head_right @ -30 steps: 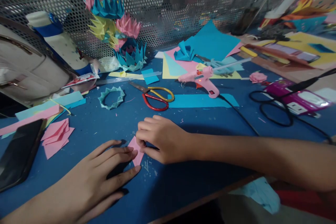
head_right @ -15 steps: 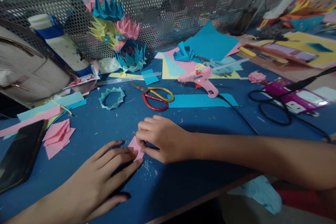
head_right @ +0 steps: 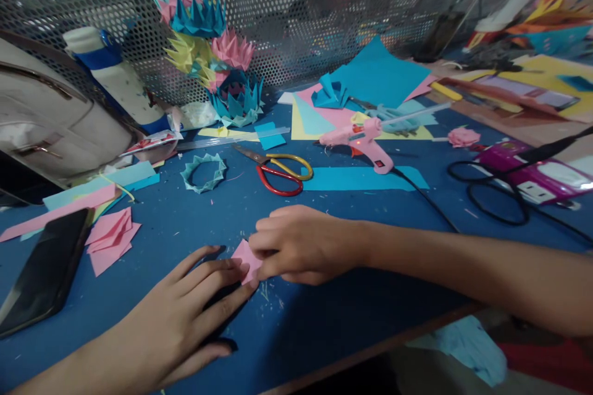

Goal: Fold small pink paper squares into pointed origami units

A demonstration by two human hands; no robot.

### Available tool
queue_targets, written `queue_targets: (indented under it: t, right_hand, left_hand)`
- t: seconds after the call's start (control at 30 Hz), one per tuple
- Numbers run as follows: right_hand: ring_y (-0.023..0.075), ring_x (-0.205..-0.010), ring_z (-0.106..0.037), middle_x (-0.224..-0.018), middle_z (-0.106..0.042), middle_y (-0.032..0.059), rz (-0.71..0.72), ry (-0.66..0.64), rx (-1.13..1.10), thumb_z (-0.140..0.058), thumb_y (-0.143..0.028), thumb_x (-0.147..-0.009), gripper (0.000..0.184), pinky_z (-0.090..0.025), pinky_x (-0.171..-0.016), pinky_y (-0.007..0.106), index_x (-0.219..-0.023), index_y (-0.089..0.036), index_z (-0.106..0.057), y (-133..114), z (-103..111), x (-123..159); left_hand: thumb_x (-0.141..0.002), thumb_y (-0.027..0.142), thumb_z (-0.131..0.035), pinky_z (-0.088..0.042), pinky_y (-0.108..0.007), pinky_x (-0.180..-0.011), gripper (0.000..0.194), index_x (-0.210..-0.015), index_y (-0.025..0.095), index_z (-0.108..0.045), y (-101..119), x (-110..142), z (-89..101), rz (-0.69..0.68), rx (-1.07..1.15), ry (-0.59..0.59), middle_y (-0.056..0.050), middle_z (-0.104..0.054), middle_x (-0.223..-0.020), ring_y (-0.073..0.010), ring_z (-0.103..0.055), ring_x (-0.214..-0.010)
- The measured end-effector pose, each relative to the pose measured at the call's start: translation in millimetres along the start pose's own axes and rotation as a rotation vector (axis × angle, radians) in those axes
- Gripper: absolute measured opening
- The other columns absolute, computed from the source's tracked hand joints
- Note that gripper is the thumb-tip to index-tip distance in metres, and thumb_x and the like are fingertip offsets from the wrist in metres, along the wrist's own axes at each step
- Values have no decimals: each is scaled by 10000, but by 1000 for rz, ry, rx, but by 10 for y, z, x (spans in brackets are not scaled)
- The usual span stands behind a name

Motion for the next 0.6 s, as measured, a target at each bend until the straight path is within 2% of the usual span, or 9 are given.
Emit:
queue_targets:
  t: [0.07, 0.2, 0.3, 0.37, 0.43, 0.5, 0.6]
  right_hand:
    - [186, -720, -422, -872, -587, 22, 0, -36, -4, -579, -162, -847, 296, -260, -631, 344, -1107, -259, -683, 39, 38, 12]
    - [195, -730, -429, -814, -574, 24, -46, -59, 34, -570, -151, -816, 254, -255, -624, 350, -1011, -244, -704, 104, 139, 27]
    - [202, -765, -457, -837, -603, 32, -65, -84, 99, -575, -157, -810, 212, -272, -636, 351, -963, -235, -699, 97, 131, 26]
    - [209, -814, -489, -905, -639, 45, -28, -80, 159, -592, -192, -819, 168, -289, -642, 351, -955, -210, -688, 51, 92, 16]
    - [212, -883, -527, -1017, -669, 63, 49, -49, 228, -593, -256, -874, 141, -322, -661, 353, -968, -185, -670, -19, 47, 2]
    - [200, -959, -563, -1073, -683, 61, 111, -5, 312, -528, -245, -961, 148, -345, -685, 349, -998, -188, -660, -74, 7, -13]
    - [158, -919, -593, -943, -696, 29, 168, 66, 412, -465, -176, -1030, 211, -346, -670, 322, -947, -197, -658, -139, -17, -35]
  left_hand:
    - [-1086, 452, -367, -302, -481, -1145, 482, -1367, 124, -580, 2, 8, -12, -5, 1, -11, -113, -642, -1247, -266, -553, -1193]
    - [-1069, 452, -423, -376, -522, -1108, 484, -1393, 118, -558, 8, 30, -28, -38, 1, -55, -147, -624, -1300, -300, -558, -1225]
    - [-1061, 436, -452, -420, -534, -1085, 468, -1394, 125, -559, 9, 35, -12, -76, 10, -98, -166, -626, -1306, -312, -571, -1232]
    - [-1060, 435, -453, -424, -544, -1088, 458, -1387, 135, -568, 3, 38, 4, -99, 19, -118, -173, -629, -1304, -312, -579, -1234]
    - [-1062, 435, -445, -419, -561, -1092, 452, -1382, 143, -575, -8, 48, 9, -122, 18, -123, -182, -622, -1322, -315, -580, -1241]
    - [-1067, 413, -440, -423, -561, -1089, 425, -1377, 160, -582, -25, 62, 11, -142, 20, -94, -178, -614, -1341, -311, -578, -1246]
    - [-1078, 357, -421, -439, -515, -1084, 382, -1367, 180, -597, -50, 88, 10, -166, 51, -17, -153, -625, -1332, -288, -577, -1243]
Point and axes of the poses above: each hand's wrist, its own x-axis away from the middle knuckle, its own z-axis out of the back of the hand, y = z × x, the point moved 8 cm from there along -x, towards the middle knuckle
